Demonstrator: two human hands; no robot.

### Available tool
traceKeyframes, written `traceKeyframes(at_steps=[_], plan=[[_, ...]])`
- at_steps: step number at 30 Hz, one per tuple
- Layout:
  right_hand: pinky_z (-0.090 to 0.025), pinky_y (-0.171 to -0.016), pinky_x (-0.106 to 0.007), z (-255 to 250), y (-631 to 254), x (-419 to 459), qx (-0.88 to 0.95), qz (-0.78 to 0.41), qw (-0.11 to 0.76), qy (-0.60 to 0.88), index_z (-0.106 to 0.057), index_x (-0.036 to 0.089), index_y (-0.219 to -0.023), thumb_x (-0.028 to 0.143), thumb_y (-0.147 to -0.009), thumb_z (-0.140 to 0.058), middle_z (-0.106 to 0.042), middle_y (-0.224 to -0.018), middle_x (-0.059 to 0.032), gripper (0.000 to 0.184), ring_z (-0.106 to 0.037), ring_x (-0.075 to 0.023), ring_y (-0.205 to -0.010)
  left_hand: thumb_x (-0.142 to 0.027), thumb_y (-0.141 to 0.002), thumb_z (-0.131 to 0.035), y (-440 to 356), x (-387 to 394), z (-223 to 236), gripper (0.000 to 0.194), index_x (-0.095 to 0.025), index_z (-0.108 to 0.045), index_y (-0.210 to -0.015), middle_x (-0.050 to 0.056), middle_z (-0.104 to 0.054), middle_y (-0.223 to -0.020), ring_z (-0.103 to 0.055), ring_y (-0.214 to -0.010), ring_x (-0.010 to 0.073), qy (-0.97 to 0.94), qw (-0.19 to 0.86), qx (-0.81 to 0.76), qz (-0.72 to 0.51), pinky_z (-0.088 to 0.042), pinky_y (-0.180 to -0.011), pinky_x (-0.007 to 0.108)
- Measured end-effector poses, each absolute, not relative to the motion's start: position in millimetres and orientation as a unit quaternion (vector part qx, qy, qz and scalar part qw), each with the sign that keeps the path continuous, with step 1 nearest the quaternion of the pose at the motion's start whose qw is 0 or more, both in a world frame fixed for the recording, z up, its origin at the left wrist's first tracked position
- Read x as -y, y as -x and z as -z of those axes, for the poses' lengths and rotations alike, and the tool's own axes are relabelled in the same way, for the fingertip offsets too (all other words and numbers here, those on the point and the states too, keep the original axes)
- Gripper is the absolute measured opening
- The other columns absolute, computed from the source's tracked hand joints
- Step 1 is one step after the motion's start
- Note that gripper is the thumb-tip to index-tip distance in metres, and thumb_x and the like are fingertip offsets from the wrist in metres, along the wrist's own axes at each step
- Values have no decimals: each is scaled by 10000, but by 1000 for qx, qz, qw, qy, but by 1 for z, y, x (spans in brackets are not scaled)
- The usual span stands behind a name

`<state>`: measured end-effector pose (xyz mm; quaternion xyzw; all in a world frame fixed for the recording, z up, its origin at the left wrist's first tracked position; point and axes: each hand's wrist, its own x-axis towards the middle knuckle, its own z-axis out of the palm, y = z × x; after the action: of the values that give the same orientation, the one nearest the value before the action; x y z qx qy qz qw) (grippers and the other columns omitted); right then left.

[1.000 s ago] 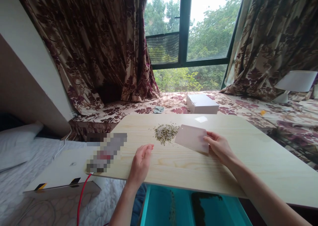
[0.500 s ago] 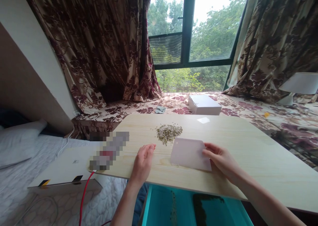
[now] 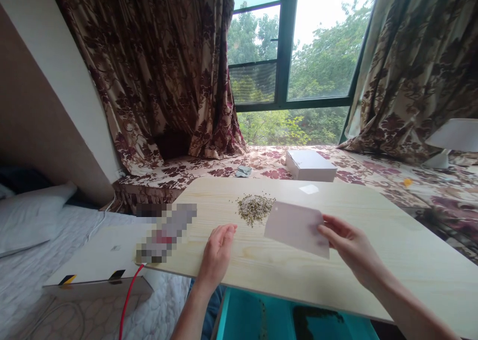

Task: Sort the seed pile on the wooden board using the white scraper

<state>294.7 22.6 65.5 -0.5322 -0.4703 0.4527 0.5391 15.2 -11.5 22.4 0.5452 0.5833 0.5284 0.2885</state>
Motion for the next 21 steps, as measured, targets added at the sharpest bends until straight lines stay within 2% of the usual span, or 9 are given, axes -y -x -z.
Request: traceKeyframes(at_steps=[4, 10, 21], plan=[[-566, -601, -305, -68, -294, -53, 462, -429, 559, 539, -716, 168, -869, 316, -567, -740, -760, -874, -98, 337, -700, -241, -766, -484, -896, -449, -15, 11, -21, 398, -177, -678, -1010, 101, -672, -1084, -592, -1069, 219, -541, 292, -585, -529, -423, -991, 377], [-550, -560, -276, -46, -289, -66, 464, -418, 561, 544, -700, 161, -908, 259, -603, -685, -759, -895, -99, 320, -705, -231, -776, -479, -891, -460, -15, 12, -22, 390, -177, -685, -990, 103, -676, -1079, -595, -1062, 221, -540, 289, -583, -533, -426, -993, 383], [-546, -556, -276, -42, -289, -62, 492, -421, 543, 535, -704, 172, -886, 273, -632, -673, -761, -887, -91, 275, -708, -233, -777, -484, -874, -485, -16, 12, -23, 379, -181, -693, -966, 98, -691, -1045, -604, -1049, 223, -531, 289, -583, -542, -438, -979, 374]])
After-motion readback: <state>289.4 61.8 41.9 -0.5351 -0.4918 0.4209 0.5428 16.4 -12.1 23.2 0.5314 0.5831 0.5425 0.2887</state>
